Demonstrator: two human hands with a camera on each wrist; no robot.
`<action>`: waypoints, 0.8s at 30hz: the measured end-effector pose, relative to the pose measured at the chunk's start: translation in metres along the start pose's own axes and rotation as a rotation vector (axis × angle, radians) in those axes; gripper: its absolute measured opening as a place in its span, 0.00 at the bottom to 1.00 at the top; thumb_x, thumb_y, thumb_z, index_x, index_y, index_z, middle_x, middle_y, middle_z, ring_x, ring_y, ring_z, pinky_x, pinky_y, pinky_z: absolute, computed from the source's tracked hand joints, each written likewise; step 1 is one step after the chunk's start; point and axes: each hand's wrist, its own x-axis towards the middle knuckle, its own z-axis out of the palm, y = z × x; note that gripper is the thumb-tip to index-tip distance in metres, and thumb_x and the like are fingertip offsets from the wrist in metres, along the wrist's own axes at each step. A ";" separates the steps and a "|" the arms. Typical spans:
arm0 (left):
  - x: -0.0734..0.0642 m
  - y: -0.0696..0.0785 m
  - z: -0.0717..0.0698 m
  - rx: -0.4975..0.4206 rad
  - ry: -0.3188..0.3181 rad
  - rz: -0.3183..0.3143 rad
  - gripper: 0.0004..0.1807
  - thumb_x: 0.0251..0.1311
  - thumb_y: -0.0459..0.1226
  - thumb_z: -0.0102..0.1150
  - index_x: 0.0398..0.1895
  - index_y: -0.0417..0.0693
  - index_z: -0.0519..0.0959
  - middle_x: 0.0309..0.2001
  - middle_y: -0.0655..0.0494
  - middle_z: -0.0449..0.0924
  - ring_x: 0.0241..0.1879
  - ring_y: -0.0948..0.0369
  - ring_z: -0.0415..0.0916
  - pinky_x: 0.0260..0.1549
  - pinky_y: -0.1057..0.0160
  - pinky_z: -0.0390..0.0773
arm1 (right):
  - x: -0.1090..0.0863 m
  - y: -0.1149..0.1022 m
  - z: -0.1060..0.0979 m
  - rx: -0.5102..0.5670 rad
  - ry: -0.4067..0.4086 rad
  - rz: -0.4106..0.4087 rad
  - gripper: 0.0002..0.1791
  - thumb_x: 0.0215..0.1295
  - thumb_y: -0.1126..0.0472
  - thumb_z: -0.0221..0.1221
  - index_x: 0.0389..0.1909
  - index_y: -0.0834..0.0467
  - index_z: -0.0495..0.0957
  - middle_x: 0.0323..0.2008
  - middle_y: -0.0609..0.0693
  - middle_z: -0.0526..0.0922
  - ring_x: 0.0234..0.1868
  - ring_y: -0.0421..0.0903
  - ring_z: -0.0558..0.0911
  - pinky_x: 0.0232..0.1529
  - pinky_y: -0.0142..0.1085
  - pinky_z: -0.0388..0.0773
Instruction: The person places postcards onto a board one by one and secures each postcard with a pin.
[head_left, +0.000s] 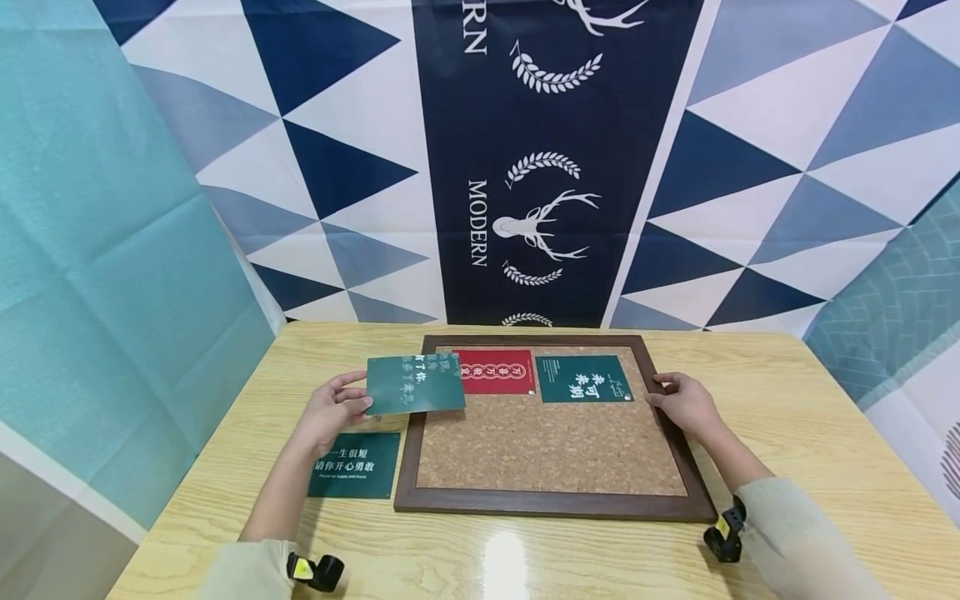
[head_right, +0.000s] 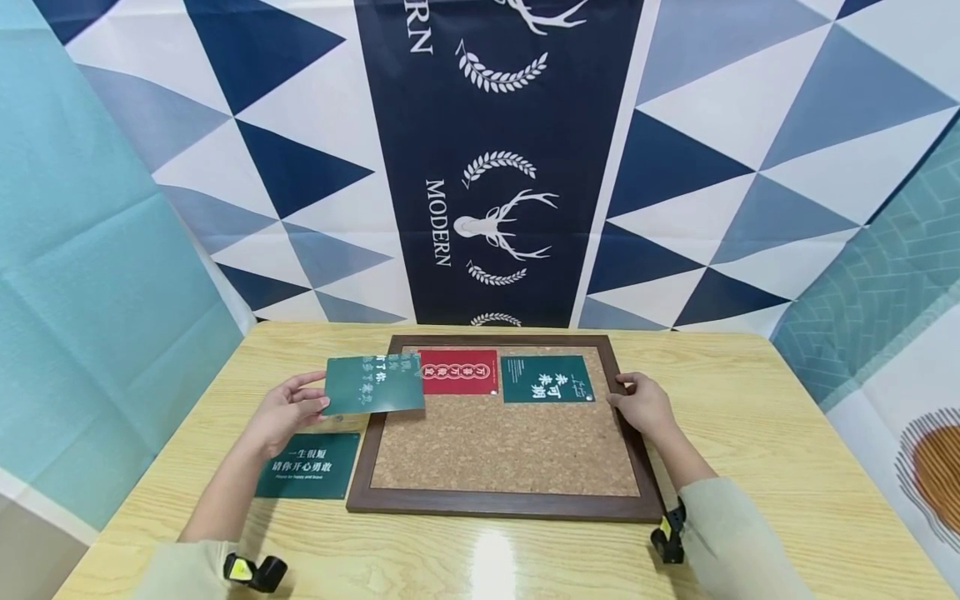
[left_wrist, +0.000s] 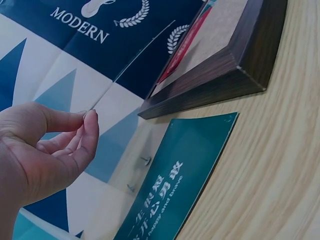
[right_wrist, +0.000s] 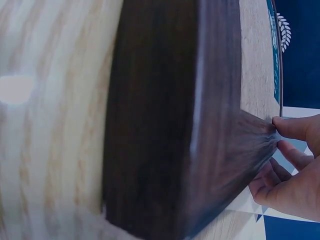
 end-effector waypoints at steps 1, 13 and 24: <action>0.000 0.000 0.002 -0.001 -0.002 0.001 0.28 0.62 0.27 0.51 0.66 0.41 0.61 0.45 0.47 0.70 0.33 0.64 0.74 0.41 0.60 0.82 | 0.000 0.000 0.000 0.003 -0.002 -0.001 0.29 0.66 0.60 0.53 0.63 0.73 0.60 0.52 0.74 0.68 0.47 0.64 0.75 0.40 0.48 0.77; -0.003 0.001 0.015 -0.028 -0.047 0.009 0.28 0.61 0.27 0.53 0.66 0.41 0.62 0.46 0.44 0.70 0.33 0.63 0.75 0.40 0.59 0.82 | 0.000 0.000 -0.001 0.021 -0.009 0.009 0.30 0.67 0.59 0.52 0.64 0.72 0.59 0.54 0.74 0.67 0.49 0.64 0.74 0.42 0.48 0.77; -0.007 0.001 0.027 -0.050 -0.080 0.024 0.28 0.60 0.26 0.53 0.65 0.40 0.62 0.43 0.46 0.71 0.31 0.63 0.75 0.38 0.61 0.82 | 0.001 0.001 0.000 0.025 -0.008 0.008 0.30 0.66 0.59 0.52 0.64 0.72 0.60 0.53 0.74 0.68 0.49 0.64 0.74 0.40 0.46 0.78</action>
